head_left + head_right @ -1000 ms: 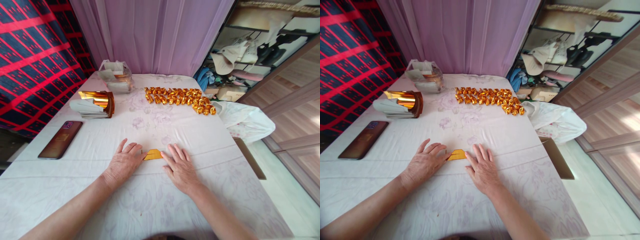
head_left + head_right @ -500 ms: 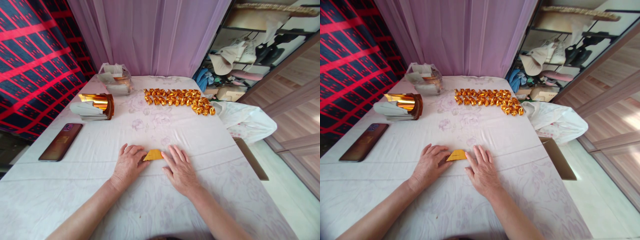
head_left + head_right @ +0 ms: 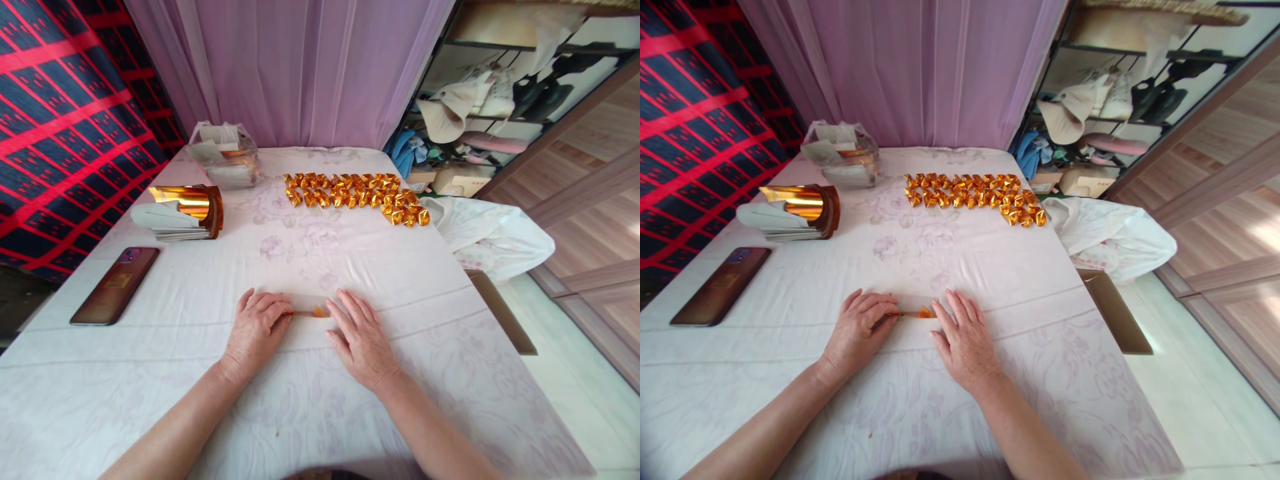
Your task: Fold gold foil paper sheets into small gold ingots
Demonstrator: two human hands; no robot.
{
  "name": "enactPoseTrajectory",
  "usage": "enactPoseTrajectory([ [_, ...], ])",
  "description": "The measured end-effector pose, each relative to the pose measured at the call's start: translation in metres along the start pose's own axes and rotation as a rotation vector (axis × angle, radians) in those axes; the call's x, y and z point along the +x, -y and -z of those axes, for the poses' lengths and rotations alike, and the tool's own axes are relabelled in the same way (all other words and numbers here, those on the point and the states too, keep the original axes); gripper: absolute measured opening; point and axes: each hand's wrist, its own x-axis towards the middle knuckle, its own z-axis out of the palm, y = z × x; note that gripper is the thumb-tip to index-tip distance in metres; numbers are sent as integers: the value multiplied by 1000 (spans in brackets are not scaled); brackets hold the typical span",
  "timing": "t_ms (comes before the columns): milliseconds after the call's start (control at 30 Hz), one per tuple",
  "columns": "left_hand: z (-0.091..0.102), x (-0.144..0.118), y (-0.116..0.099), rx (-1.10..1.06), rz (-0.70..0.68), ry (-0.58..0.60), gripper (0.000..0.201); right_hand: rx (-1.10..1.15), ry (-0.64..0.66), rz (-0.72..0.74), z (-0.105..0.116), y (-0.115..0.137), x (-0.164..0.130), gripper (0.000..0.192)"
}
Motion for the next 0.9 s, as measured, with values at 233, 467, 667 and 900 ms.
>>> enactPoseTrajectory([
  [233, 2, 4, 6, 148, -90, -98, 20, 176, -142, -29, 0, -7, 2, 47],
  [467, 5, 6, 8, 217, -167, -76, 22, 294, -141, -70, 1, -12, 15, 37],
  [667, 8, 8, 5, 192, -171, -90, 20, 310, -93, 26, -1, -23, 27, 47],
  [900, 4, 9, 6, 98, -128, -110, 21, 258, -72, 134, -1, -22, 34, 30],
])
